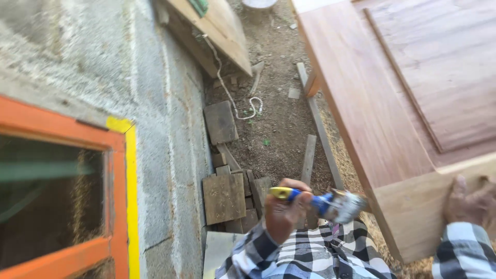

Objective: The person applies wood stain to a wooden door panel lying on supports, brushing the frame rails and inner panel with a paint brush. They then open a second can, pour liquid from it into the first can, reseal both cans, and resume brushing the door.

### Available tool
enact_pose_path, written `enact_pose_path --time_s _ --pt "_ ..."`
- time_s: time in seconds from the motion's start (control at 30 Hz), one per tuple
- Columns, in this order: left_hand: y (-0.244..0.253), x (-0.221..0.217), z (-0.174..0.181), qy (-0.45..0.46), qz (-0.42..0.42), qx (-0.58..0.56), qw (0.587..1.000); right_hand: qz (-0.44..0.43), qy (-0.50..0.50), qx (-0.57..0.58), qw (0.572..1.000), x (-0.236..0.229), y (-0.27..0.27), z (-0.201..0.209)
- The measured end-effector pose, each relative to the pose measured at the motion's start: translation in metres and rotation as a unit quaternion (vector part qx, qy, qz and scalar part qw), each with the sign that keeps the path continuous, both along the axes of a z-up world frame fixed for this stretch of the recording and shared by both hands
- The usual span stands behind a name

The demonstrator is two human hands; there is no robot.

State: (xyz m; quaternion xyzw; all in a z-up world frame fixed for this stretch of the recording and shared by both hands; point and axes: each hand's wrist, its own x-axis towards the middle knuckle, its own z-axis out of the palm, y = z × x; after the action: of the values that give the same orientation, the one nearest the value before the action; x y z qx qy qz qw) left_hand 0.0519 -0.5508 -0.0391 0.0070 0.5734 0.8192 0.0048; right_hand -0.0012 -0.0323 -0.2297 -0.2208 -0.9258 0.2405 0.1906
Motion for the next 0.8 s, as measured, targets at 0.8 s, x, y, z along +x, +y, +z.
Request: enact_pose_path --time_s 0.8 --pt "0.127 -0.021 -0.014 -0.020 0.237 0.025 0.971 0.093 0.108 -0.115 0.983 0.000 -0.025 0.074"
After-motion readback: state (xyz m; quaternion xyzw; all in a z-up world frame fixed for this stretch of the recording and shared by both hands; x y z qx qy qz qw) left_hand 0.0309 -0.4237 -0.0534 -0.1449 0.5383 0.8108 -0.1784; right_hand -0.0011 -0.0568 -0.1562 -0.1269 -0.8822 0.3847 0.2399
